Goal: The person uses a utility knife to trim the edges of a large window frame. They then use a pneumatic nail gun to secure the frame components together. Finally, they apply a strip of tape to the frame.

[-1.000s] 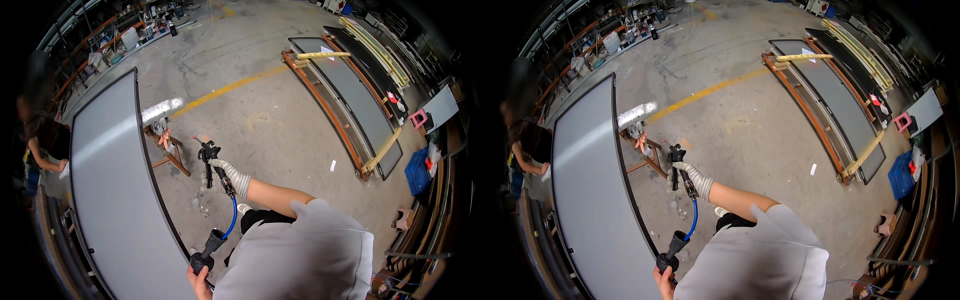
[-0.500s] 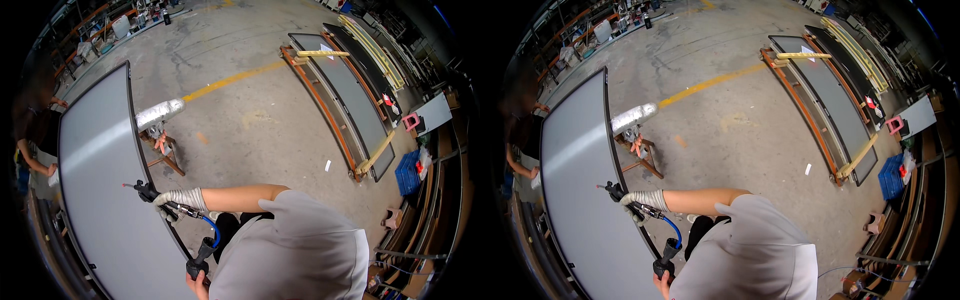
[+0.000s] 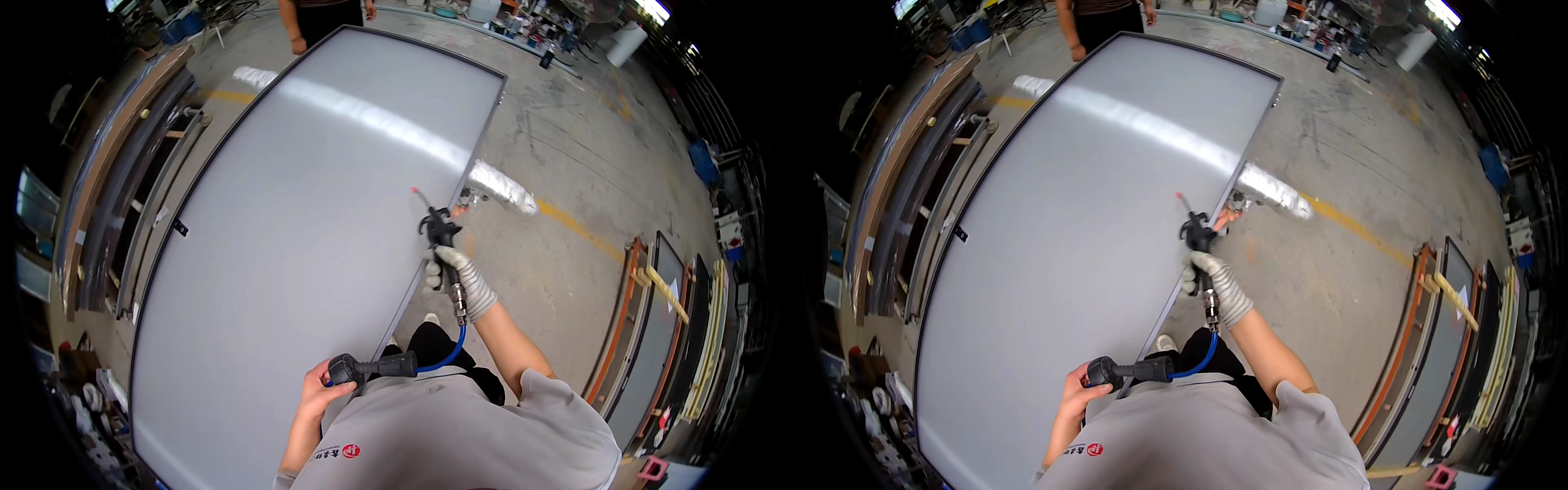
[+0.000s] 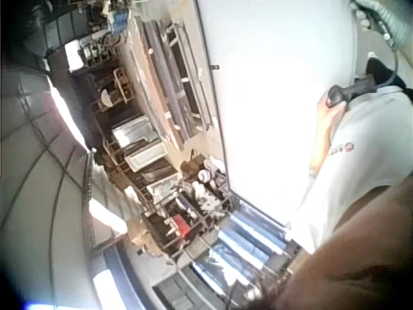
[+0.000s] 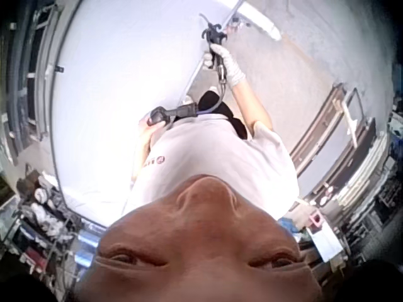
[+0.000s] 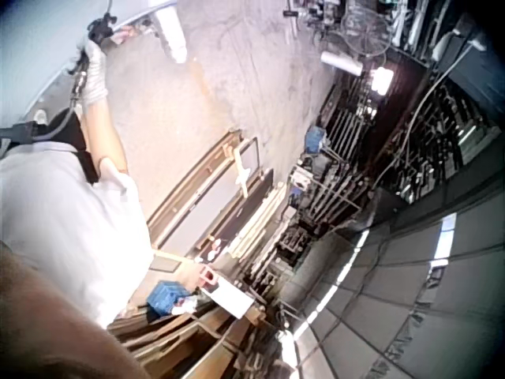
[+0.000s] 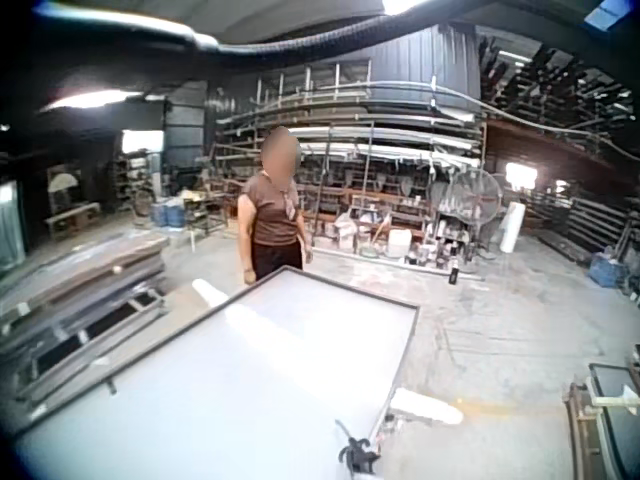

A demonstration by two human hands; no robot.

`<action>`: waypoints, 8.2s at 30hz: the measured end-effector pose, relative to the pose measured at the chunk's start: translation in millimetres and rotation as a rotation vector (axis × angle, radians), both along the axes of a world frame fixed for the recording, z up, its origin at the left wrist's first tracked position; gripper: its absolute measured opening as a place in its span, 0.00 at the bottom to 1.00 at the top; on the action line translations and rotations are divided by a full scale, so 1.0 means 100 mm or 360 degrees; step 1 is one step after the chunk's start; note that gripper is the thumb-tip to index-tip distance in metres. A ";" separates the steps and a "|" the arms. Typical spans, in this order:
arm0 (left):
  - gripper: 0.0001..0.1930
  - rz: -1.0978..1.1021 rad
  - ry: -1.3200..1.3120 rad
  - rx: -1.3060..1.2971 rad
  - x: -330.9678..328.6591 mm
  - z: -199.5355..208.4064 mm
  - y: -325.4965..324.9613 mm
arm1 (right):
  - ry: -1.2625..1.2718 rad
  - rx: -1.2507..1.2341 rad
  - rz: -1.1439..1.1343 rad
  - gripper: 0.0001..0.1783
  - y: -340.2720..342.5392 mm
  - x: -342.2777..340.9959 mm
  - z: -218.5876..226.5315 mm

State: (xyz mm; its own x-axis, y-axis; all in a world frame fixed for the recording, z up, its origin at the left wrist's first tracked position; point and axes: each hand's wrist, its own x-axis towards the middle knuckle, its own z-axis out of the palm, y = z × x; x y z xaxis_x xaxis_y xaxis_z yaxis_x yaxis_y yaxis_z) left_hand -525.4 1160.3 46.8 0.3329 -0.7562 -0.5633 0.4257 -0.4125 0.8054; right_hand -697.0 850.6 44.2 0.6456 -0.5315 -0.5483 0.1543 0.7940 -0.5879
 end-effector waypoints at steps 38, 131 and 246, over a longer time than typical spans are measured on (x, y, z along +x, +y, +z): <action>0.37 0.1305 -0.0338 0.0337 -0.62 -0.09 -1.95 | -0.0059 0.0100 0.2119 0.24 -1.71 3.45 -0.72; 0.40 0.2368 -0.1117 0.1468 -5.62 -0.32 8.87 | -0.0412 0.0891 0.2558 0.20 11.74 -0.24 -0.24; 0.31 0.4547 -0.1748 -0.0052 -9.01 0.97 26.16 | -0.0113 -0.2805 0.3317 0.18 21.94 -5.98 -0.70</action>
State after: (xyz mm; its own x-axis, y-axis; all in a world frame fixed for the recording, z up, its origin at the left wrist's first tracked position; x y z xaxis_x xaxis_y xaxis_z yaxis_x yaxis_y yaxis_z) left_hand -1426.7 3776.0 144.2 -0.2529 0.9632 0.0910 -0.4357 -0.1973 0.8782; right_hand -1295.2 3044.5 -26.1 0.5923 0.5836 -0.5555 0.3266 -0.8042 -0.4966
